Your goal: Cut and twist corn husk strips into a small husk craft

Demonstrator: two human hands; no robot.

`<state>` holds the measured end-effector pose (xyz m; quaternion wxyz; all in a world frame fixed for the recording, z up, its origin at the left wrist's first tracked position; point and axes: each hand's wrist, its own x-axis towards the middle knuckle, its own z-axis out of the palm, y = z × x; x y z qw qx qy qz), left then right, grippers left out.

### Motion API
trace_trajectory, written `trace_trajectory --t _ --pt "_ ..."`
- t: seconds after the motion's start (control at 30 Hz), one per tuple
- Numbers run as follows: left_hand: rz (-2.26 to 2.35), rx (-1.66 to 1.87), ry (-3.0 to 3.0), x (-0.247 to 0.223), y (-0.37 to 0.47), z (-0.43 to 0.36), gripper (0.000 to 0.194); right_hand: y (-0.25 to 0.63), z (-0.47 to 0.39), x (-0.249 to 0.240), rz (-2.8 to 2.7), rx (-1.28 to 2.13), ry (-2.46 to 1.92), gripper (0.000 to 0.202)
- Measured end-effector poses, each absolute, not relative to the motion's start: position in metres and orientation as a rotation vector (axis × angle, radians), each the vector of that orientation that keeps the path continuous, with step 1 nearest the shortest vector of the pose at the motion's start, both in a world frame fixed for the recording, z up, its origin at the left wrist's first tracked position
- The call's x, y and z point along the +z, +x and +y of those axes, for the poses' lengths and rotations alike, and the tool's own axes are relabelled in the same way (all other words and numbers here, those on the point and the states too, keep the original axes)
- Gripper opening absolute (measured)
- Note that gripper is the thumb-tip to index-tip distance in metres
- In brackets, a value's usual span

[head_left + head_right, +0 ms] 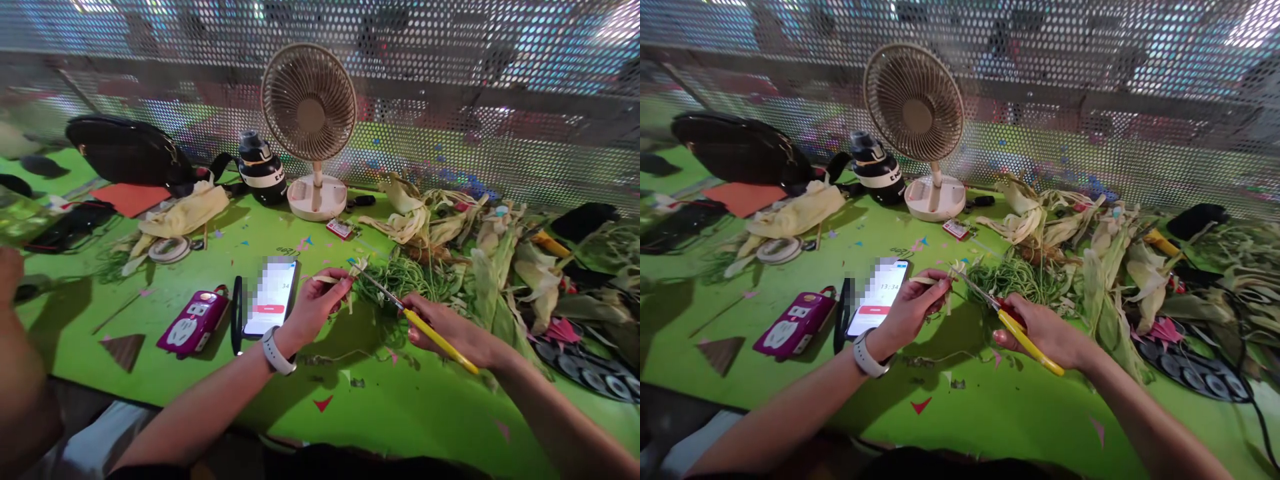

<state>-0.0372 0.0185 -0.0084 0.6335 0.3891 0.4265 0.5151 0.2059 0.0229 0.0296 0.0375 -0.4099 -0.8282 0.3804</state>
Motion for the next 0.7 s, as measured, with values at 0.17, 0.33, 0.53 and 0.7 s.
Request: trace_trajectory --t 0.17,0.33,0.53,0.7 --pt "0.953 1.120 0.909 -0.0070 -0.0357 0.0160 0.026 0.1978 0.0178 0.0316 -2.558 1.123 -1.319 0.042" --pt "0.961 1.085 0.897 -0.0045 -0.0349 0.0152 0.029 0.1962 0.0172 0.0300 -2.533 1.156 -1.350 0.046" --pt "0.984 1.074 0.882 -0.0058 -0.0351 0.0155 0.029 0.1986 0.0180 0.0267 -2.532 1.126 -1.300 0.041" --pt "0.979 1.070 0.870 -0.0066 -0.0346 0.0153 0.028 0.1990 0.0188 0.0263 -2.514 1.086 -1.374 0.042"
